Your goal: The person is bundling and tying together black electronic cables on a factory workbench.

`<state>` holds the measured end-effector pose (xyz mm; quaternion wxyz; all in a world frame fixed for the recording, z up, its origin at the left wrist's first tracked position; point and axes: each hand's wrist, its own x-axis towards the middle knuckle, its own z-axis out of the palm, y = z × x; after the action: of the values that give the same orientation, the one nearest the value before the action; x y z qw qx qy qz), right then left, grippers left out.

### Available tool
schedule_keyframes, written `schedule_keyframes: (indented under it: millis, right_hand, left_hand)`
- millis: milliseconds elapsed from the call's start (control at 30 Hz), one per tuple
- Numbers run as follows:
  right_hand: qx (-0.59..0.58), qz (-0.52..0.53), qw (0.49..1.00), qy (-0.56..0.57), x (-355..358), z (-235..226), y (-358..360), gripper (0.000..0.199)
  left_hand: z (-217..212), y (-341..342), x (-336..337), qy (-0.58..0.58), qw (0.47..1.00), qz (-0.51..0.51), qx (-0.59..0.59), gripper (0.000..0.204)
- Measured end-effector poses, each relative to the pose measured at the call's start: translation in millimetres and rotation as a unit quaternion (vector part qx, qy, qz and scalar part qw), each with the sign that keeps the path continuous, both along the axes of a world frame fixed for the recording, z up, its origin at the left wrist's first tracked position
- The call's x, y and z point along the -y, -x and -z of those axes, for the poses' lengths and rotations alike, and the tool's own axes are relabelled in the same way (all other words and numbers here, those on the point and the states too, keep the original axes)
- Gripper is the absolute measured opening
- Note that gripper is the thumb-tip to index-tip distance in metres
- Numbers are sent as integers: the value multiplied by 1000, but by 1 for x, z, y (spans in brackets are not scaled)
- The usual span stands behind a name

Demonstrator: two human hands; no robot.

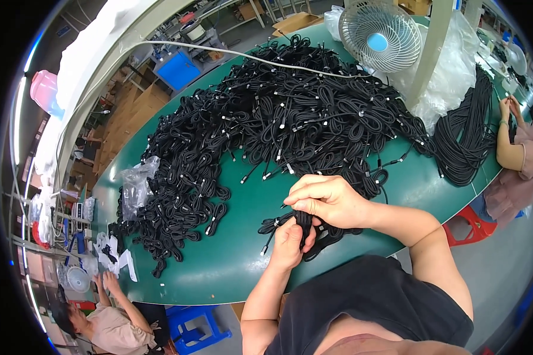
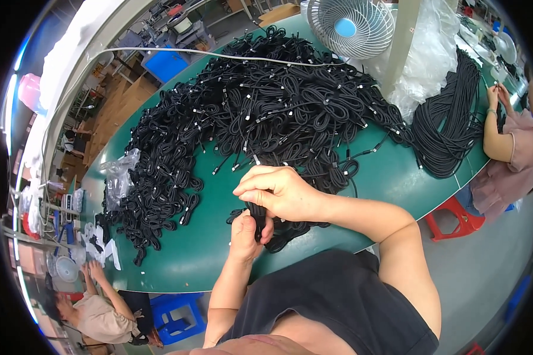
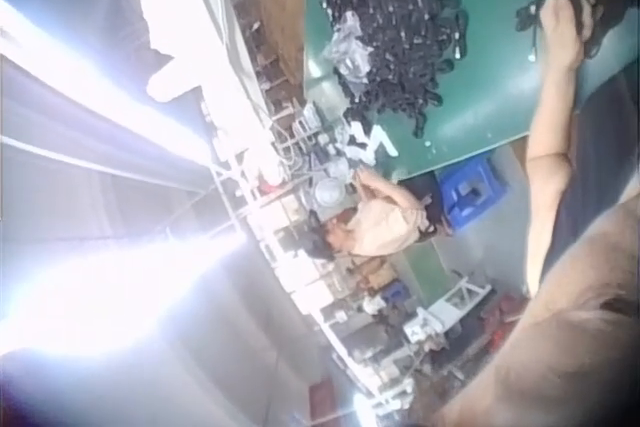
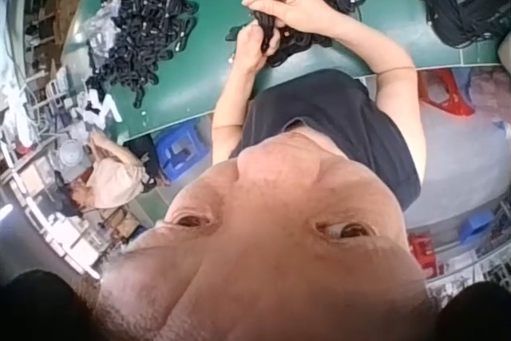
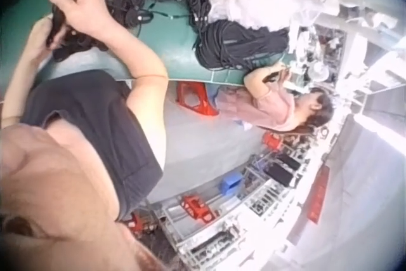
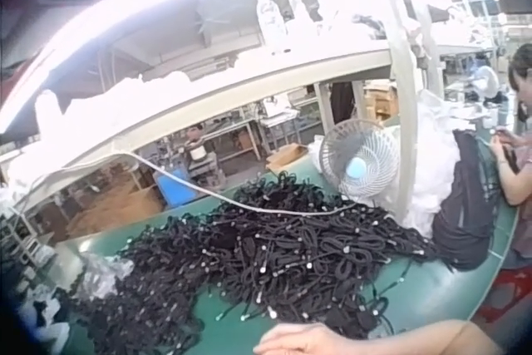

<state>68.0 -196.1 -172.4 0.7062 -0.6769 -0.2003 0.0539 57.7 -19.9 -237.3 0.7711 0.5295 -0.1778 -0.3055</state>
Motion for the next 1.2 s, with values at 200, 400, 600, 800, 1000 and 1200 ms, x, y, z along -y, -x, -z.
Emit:
schedule_keyframes:
  millis: [200, 400, 600, 800, 1000, 1200]
  right_hand:
    - [437, 240, 867, -9, 21, -65, 21, 38]
    - [420, 242, 874, 20, 33, -67, 31, 38]
    - [405, 192, 894, 13, 26, -53, 42, 38]
    - [404, 133, 905, 18, -3, -55, 45, 39]
    - [387, 139, 912, 17, 8, -37, 57, 40]
    - [388, 120, 913, 34, 1, -40, 52, 40]
  left_hand:
    - [9, -1, -20, 22, 996, -81, 12, 59]
    - [-7, -18, 12, 99, 984, -143, -45, 55]
    - [-4, -27, 0, 141, 971, -160, -110, 29]
    - [-8, -29, -7, 120, 966, -213, -80, 29]
    - [0, -32, -16, 136, 965, -207, -84, 33]
    - [5, -29, -17, 139, 970, -183, -75, 48]
